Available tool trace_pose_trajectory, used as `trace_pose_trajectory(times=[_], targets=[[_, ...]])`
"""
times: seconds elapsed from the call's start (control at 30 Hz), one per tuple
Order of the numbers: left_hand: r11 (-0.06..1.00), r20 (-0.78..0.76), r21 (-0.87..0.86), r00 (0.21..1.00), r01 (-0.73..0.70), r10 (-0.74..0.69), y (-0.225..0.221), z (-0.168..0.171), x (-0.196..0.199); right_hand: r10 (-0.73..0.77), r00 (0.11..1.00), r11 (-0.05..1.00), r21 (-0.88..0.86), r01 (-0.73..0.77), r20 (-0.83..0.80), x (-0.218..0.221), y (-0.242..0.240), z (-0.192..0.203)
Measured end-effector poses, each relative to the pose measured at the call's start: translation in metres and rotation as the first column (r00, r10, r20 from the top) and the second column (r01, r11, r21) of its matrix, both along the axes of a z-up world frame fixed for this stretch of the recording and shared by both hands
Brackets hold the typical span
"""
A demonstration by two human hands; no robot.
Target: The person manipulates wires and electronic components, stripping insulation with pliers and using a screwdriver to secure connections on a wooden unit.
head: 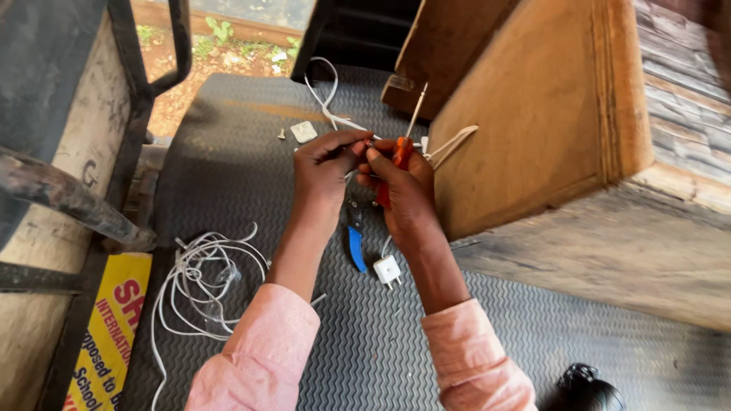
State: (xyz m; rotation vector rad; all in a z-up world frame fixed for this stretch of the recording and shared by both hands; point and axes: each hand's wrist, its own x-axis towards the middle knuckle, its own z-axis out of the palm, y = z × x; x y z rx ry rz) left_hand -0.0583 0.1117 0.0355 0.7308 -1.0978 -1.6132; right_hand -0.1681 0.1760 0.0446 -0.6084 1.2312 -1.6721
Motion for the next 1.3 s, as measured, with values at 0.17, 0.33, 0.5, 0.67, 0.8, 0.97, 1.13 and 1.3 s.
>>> trace_pose_trajectory(times=[0.17,0.33,0.5,0.67,0.8,0.97,1.13,1.3], targets=[[0.998,-0.058,0.058,0.998,-0.002,0.005,-0.001,0.000,0.000,0.009,0.997,0.999,0.049,-0.013,0.075,0.000,-0.002,0.000],[0.985,-0.004,0.138,0.994,-0.104,0.105,0.001,-0.001,-0.002,-0.017,0.992,0.995,0.092,0.029,-0.124,0.010,-0.008,0.005],[0.975,0.224,-0.061,0.949,-0.213,0.222,0.008,-0.003,0.000,-0.038,0.988,0.997,0.058,0.047,-0.151,0.021,-0.010,0.004],[0.974,0.207,-0.072,0.952,-0.216,0.227,0.012,-0.004,0.000,-0.055,0.991,0.997,0.056,0.062,-0.120,0.020,-0.006,0.001],[0.980,0.198,-0.060,0.960,-0.191,0.200,0.015,-0.004,-0.003,-0.065,0.991,0.996,0.054,0.072,-0.121,0.015,0.000,-0.004],[0.974,0.323,-0.148,0.922,-0.174,0.214,0.027,-0.004,-0.011,-0.100,0.995,0.992,0.076,0.099,0.006,0.008,0.007,-0.018],[0.949,0.481,-0.266,0.829,-0.172,0.285,0.031,-0.009,-0.007,-0.006,0.996,0.987,0.158,0.020,-0.088,0.004,0.013,-0.028],[0.956,0.543,-0.271,0.801,-0.116,0.251,0.035,-0.024,0.005,0.028,0.996,0.977,0.214,-0.010,-0.080,0.014,0.029,-0.040]])
